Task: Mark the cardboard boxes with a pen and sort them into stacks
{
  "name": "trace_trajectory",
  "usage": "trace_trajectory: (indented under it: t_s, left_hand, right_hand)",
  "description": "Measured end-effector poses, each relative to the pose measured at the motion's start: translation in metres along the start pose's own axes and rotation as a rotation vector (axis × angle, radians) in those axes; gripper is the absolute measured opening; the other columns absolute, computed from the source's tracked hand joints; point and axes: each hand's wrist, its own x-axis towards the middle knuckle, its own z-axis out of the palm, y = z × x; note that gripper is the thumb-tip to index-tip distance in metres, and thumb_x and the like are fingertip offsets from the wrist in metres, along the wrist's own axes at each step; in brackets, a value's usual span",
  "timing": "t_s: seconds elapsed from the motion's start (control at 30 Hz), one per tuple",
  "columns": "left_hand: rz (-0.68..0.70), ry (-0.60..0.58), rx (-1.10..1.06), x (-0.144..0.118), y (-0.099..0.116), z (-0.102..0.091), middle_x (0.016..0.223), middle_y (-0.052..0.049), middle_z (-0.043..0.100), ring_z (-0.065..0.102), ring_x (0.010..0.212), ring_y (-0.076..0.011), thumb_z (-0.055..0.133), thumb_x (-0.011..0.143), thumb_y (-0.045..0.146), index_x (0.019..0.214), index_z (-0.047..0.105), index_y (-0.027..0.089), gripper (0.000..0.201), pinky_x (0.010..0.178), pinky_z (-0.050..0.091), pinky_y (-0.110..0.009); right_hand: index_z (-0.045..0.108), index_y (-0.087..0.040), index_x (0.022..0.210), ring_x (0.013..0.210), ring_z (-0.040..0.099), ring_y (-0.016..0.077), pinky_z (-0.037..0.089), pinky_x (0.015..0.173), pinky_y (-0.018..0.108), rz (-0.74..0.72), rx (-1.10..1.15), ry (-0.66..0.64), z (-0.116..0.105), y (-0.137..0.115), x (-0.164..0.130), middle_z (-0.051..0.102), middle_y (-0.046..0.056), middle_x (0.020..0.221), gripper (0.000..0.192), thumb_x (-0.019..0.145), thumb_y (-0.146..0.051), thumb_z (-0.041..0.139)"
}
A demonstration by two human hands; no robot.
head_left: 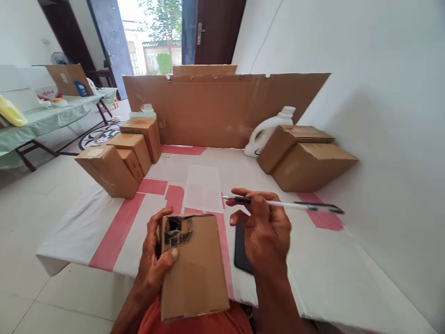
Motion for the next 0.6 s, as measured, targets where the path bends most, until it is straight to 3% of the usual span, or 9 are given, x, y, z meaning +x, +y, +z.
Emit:
trace_trajectory:
  t_s: [0.07, 0.1, 0.13, 0.2, 0.3, 0.43, 0.6]
  left_hand:
    - [-0.048, -0.032, -0.049, 0.001, 0.000, -0.003, 0.126, -0.009, 0.066, 0.068, 0.107, -0.0316, 0.071, 0.077, 0.052, 0.148, 0.049, 0.027, 0.079, 0.088, 0.056, -0.039]
    - [-0.066, -0.034, -0.057, 0.002, 0.001, -0.004, 0.127, -0.008, 0.066, 0.067, 0.109, -0.0324, 0.071, 0.077, 0.053, 0.148, 0.048, 0.028, 0.080, 0.087, 0.056, -0.038]
    - [-0.073, -0.030, -0.048, 0.002, 0.002, -0.005, 0.128, -0.007, 0.066, 0.065, 0.113, -0.0334, 0.072, 0.076, 0.054, 0.148, 0.048, 0.028, 0.080, 0.087, 0.055, -0.037]
    - [-0.076, -0.016, -0.014, 0.002, 0.004, -0.006, 0.131, -0.006, 0.065, 0.063, 0.119, -0.0351, 0.072, 0.076, 0.056, 0.147, 0.050, 0.029, 0.080, 0.089, 0.054, -0.037]
    - [-0.089, 0.005, 0.018, 0.002, 0.006, -0.007, 0.133, -0.006, 0.066, 0.062, 0.119, -0.0360, 0.073, 0.075, 0.058, 0.146, 0.052, 0.029, 0.079, 0.090, 0.053, -0.038]
    - [-0.099, 0.017, 0.021, 0.002, 0.008, -0.006, 0.130, -0.006, 0.067, 0.063, 0.116, -0.0363, 0.072, 0.074, 0.057, 0.147, 0.052, 0.028, 0.081, 0.086, 0.054, -0.039]
    - [-0.092, 0.012, 0.048, 0.002, 0.008, -0.006, 0.130, -0.006, 0.065, 0.062, 0.115, -0.0352, 0.072, 0.075, 0.057, 0.147, 0.051, 0.028, 0.081, 0.085, 0.054, -0.038]
  right_hand:
    - [0.051, -0.024, 0.097, 0.073, 0.068, 0.0171, 0.048, 0.053, 0.026, 0.121, -0.330, -0.065, -0.009, 0.025, 0.012, 0.072, 0.006, 0.101, 0.030, 0.107, -0.050, 0.042]
    - [0.049, -0.024, 0.095, 0.070, 0.067, 0.0162, 0.049, 0.058, 0.026, 0.209, -0.604, -0.171, -0.013, 0.040, 0.015, 0.072, 0.004, 0.093, 0.028, 0.108, -0.046, 0.037]
    - [0.050, -0.023, 0.092, 0.069, 0.067, 0.0173, 0.049, 0.063, 0.028, 0.270, -0.743, -0.236, -0.016, 0.055, 0.015, 0.071, 0.003, 0.085, 0.023, 0.107, -0.039, 0.043]
    - [0.054, -0.022, 0.086, 0.075, 0.070, 0.0219, 0.047, 0.069, 0.030, 0.356, -0.923, -0.314, -0.016, 0.083, 0.008, 0.073, 0.006, 0.081, 0.016, 0.101, -0.028, 0.054]
    - [0.061, -0.017, 0.095, 0.091, 0.074, 0.0312, 0.047, 0.073, 0.034, 0.450, -1.096, -0.365, -0.008, 0.111, -0.010, 0.077, 0.018, 0.094, 0.005, 0.098, -0.018, 0.057]
    - [0.061, -0.010, 0.116, 0.103, 0.075, 0.0349, 0.048, 0.077, 0.037, 0.521, -1.235, -0.396, 0.003, 0.118, -0.022, 0.076, 0.026, 0.109, 0.018, 0.101, -0.016, 0.053]
    - [0.060, -0.015, 0.121, 0.107, 0.073, 0.0317, 0.050, 0.081, 0.035, 0.504, -1.311, -0.363, -0.013, 0.104, -0.030, 0.076, 0.018, 0.114, 0.022, 0.105, -0.028, 0.053]
